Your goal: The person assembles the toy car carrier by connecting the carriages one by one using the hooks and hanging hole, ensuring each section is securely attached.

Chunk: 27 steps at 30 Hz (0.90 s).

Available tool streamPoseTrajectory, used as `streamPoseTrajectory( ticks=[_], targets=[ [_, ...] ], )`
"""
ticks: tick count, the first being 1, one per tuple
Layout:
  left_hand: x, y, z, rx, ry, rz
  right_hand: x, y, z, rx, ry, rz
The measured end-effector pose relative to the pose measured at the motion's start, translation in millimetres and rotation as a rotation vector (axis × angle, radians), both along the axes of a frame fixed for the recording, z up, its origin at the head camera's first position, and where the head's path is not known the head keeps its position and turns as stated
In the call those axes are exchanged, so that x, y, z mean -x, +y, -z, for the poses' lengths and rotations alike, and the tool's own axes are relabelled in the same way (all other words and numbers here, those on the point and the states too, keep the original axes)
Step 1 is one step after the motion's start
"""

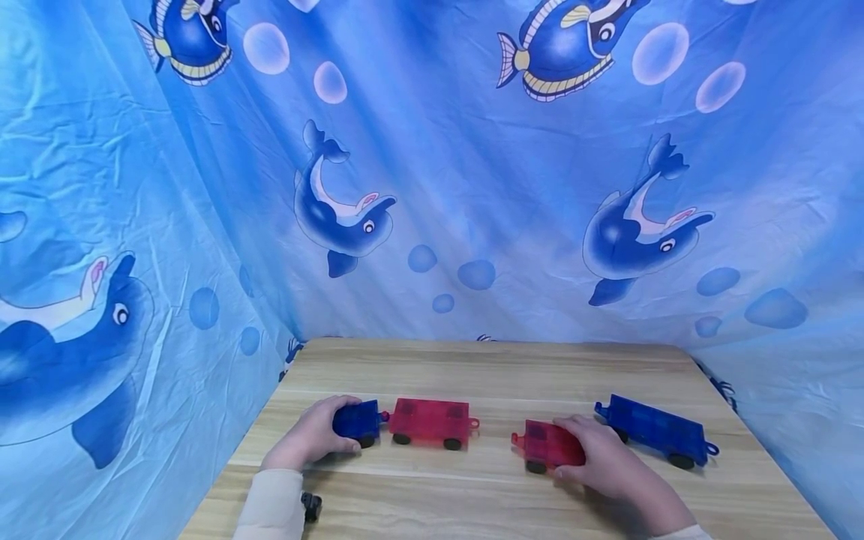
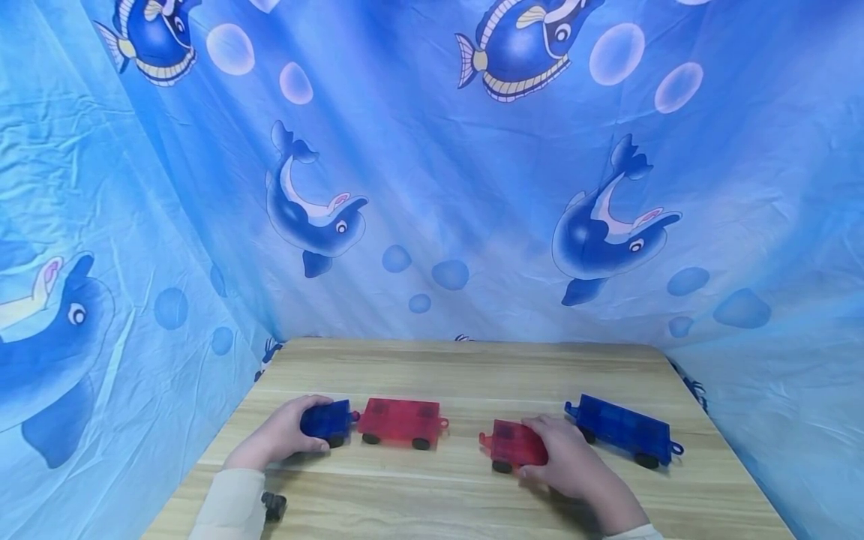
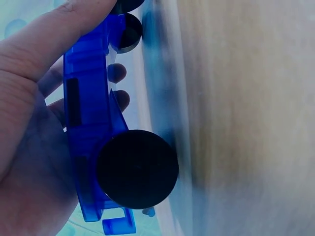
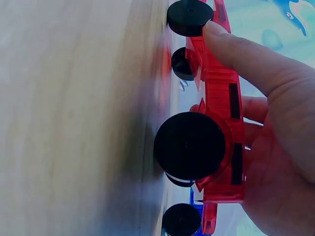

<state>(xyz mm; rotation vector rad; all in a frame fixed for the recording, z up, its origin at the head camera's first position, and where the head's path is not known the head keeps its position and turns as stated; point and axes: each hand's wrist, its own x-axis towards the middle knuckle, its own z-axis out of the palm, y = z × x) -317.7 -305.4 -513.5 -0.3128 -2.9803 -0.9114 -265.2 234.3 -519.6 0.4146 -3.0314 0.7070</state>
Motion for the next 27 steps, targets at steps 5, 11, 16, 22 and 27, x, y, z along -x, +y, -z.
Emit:
streamPoseTrajectory(
  ticks=[5, 11, 16, 22, 27],
  targets=[
    [-1.3, 1.3, -1.6, 0.018, 0.012, 0.010, 0.8, -1, 1.1, -0.003, -0.011, 0.010],
    [-1.2, 3.5, -2.6, 0.060, 0.040, 0.023, 0.5, -1, 0.3, -0.003, -0.019, 0.015],
    [-0.3, 5.4, -3.1, 0.075, 0.073, 0.036, 0.9, -2, -0.8, 0.000, -0.024, 0.017],
    [-0.1, 12.1, -12.4, 0.009, 0.117, 0.059, 3.4, -3, -1.1, -0.010, -0.018, 0.014],
    [0.7, 24.1, -24.4, -0.058, 0.173, 0.068, 5.9, -4, -1.6, -0.014, -0.031, 0.017]
  ],
)
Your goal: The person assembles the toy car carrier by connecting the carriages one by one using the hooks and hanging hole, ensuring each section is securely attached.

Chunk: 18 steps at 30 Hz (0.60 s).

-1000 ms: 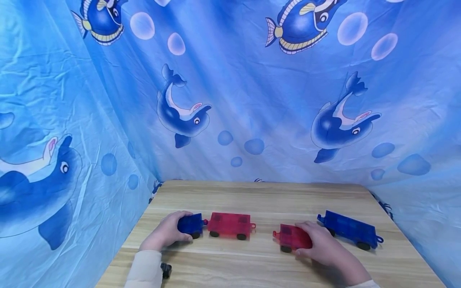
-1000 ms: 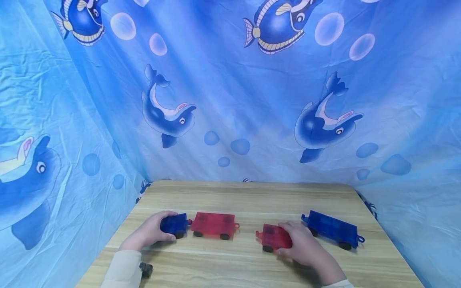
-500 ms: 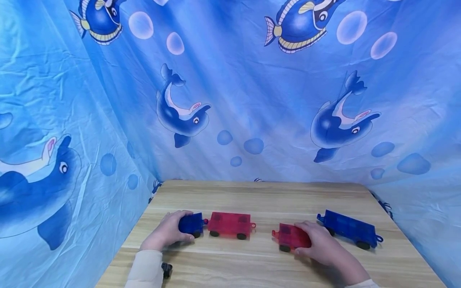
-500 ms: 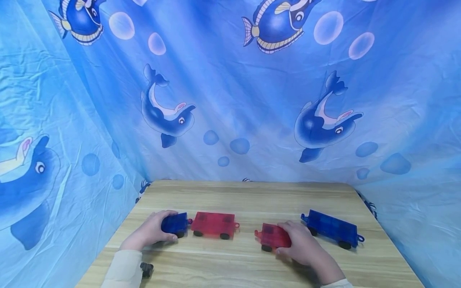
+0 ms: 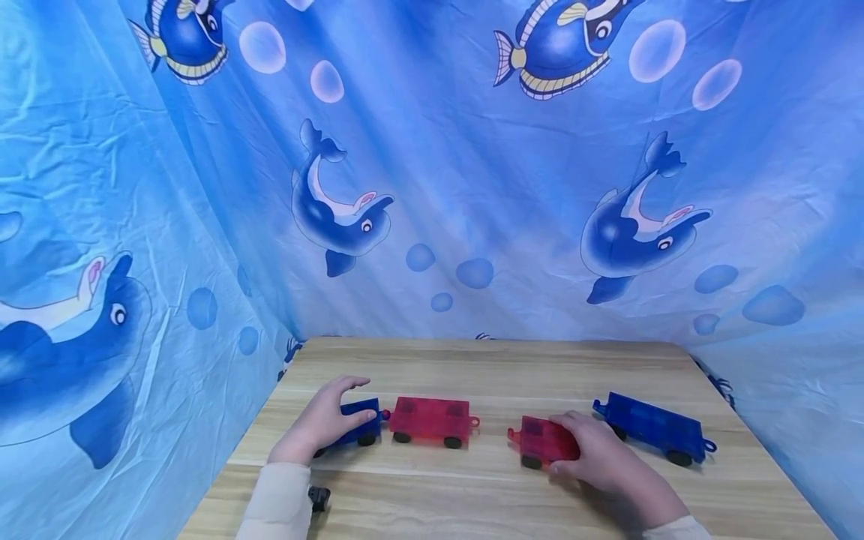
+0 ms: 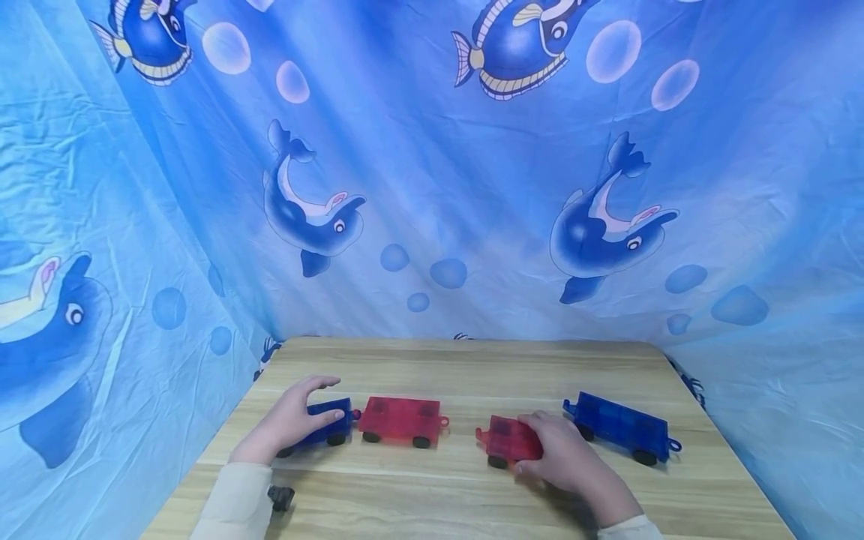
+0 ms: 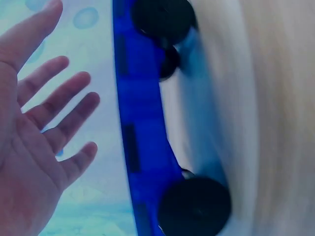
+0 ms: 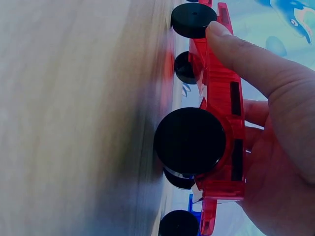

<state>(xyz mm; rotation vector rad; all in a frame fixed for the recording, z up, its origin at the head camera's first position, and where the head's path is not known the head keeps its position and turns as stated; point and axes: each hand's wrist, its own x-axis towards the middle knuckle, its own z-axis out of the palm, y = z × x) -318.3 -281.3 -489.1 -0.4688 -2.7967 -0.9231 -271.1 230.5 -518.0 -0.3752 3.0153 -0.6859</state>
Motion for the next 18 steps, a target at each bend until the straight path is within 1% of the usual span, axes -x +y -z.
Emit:
streamPoseTrajectory(
  ticks=[4, 9, 14, 18],
  targets=[
    [2.7, 11.4, -6.2, 0.015, 0.083, 0.005, 2.9, 0, 0.3, 0.006, -0.009, 0.005],
    [4.0, 26.4, -12.7, 0.013, 0.115, 0.037, 6.7, 0, -1.0, 0.012, -0.006, -0.007],
    [5.5, 39.7, -16.8, 0.017, 0.096, 0.059, 12.9, -2, -4.3, 0.013, -0.006, -0.045],
    [7.1, 50.9, -19.0, -0.017, 0.065, 0.082, 17.5, -5, -7.3, 0.017, 0.006, -0.079]
  ],
)
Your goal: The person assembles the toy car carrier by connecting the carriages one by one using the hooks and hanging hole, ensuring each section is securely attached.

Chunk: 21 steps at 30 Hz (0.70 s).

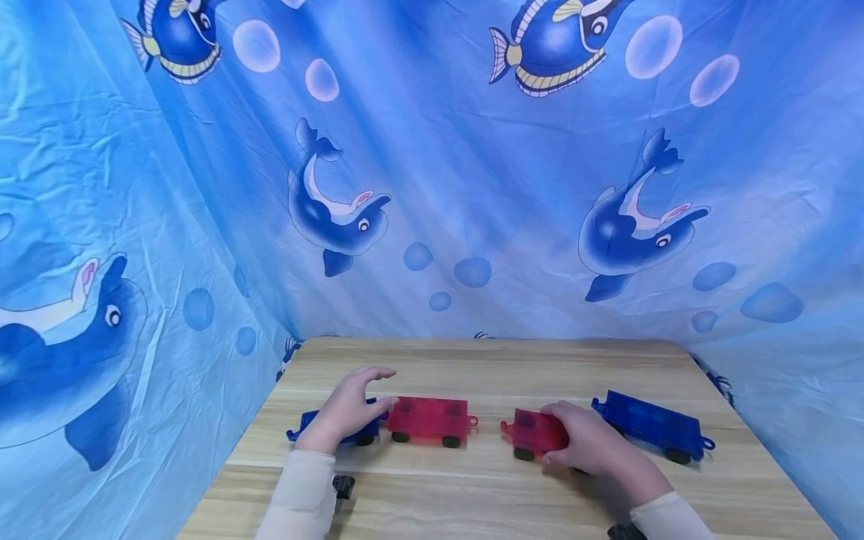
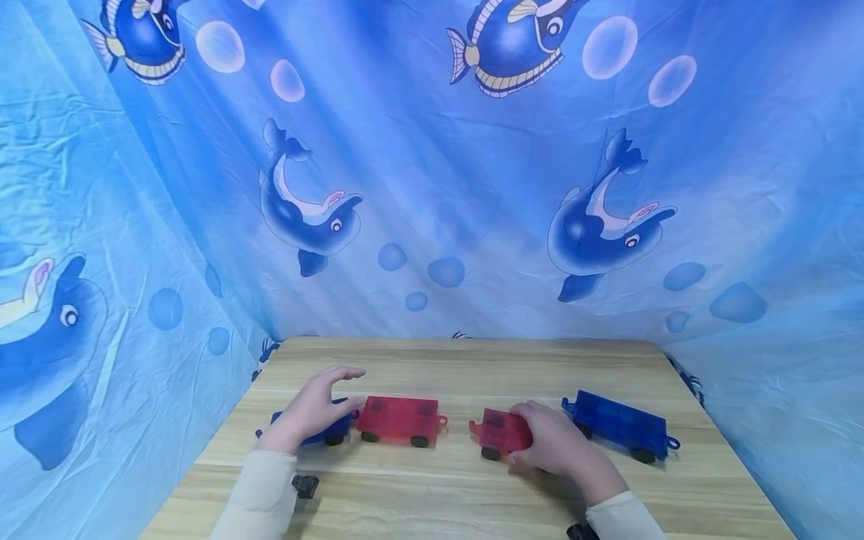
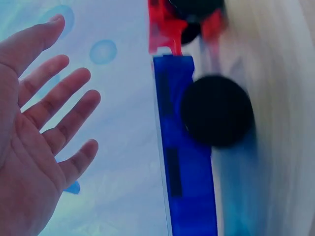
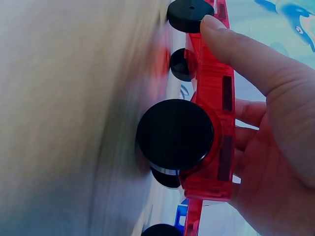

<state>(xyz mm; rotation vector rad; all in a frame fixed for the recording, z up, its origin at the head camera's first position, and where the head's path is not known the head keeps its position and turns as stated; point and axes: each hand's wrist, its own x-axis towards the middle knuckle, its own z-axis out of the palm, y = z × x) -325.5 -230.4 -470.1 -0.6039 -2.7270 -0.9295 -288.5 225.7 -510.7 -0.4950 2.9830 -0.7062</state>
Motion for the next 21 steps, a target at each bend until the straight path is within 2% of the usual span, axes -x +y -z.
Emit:
streamPoseTrajectory(
  ticks=[7, 14, 21],
  targets=[
    [4.3, 19.6, 0.4, -0.011, -0.052, 0.027, 9.4, -7, -2.5, 0.011, -0.019, -0.002],
    [4.0, 34.1, 2.1, 0.000, -0.111, 0.058, 19.8, -12, -2.8, 0.031, -0.032, 0.003],
    [6.5, 52.5, 4.7, -0.016, -0.128, 0.104, 26.3, -13, -1.2, 0.021, -0.029, 0.008]
  ],
)
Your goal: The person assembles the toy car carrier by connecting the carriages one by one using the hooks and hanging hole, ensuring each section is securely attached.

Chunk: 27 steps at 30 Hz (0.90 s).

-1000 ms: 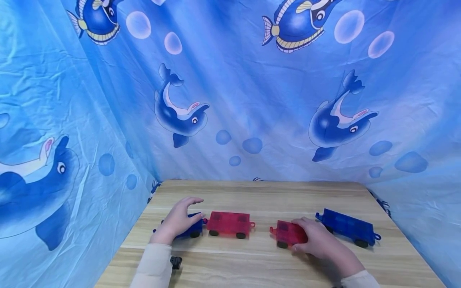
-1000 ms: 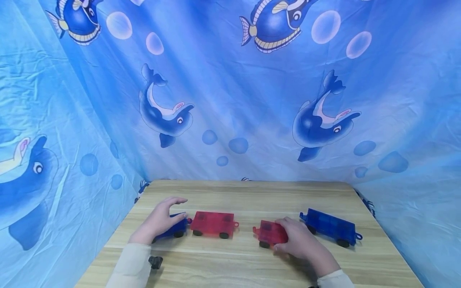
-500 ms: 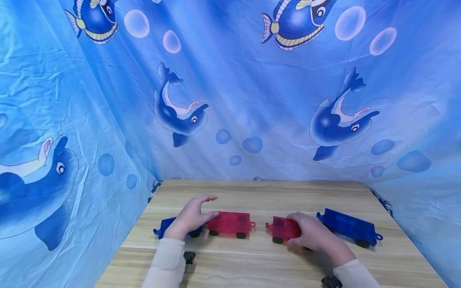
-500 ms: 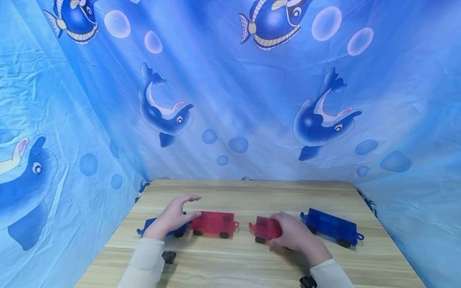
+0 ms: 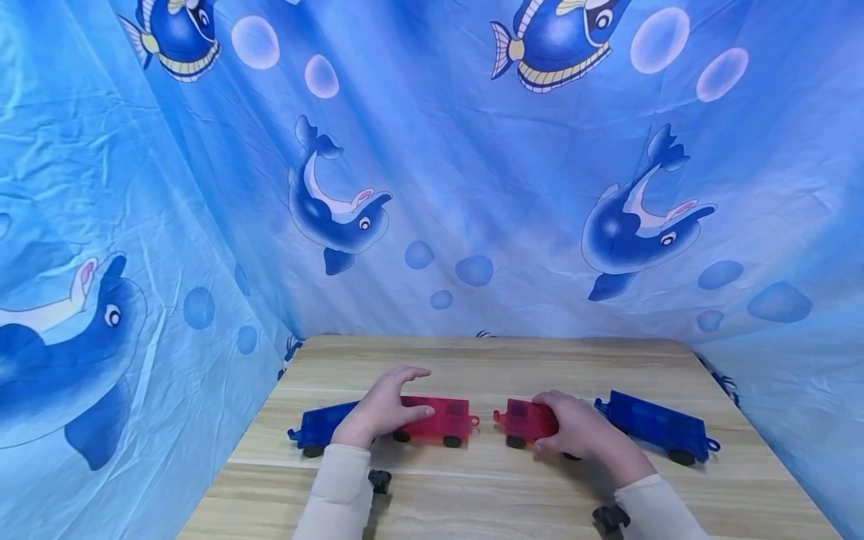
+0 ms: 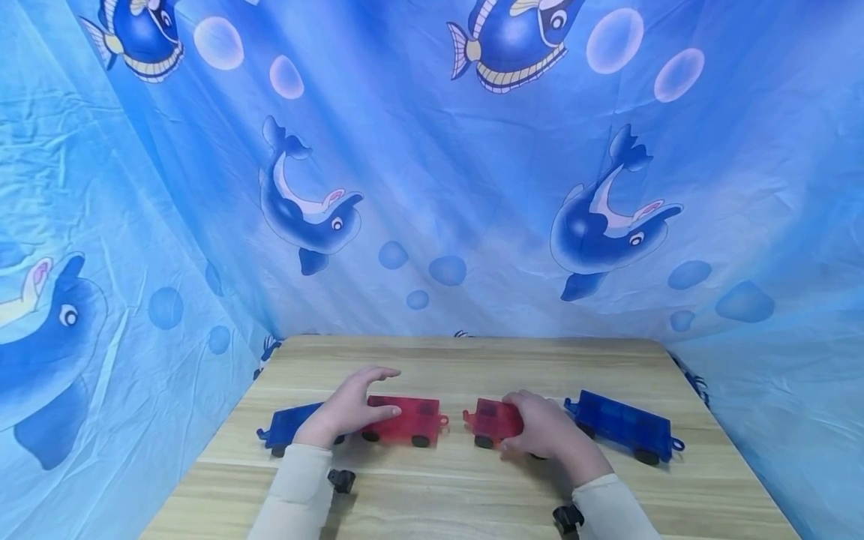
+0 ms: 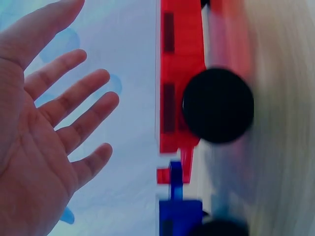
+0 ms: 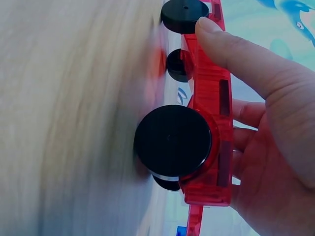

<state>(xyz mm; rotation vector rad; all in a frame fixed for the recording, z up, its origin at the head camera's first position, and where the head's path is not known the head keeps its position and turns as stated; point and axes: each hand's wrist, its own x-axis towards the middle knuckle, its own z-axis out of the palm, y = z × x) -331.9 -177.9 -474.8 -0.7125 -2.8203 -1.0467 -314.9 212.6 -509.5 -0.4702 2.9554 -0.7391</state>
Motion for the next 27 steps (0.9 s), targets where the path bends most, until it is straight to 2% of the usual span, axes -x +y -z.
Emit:
streamPoseTrajectory(
  ticks=[12, 19, 27],
  targets=[
    [-1.9, 15.6, 8.5, 0.031, -0.046, 0.006, 2.1, 1, 2.9, 0.026, 0.005, 0.002],
    [-1.3, 21.9, 13.0, 0.087, -0.042, 0.014, 0.9, 0, 3.1, 0.026, 0.004, 0.010],
    [0.5, 21.8, 15.1, 0.106, -0.044, -0.002, -0.9, 0, 1.7, 0.040, -0.005, 0.014]
  ],
)
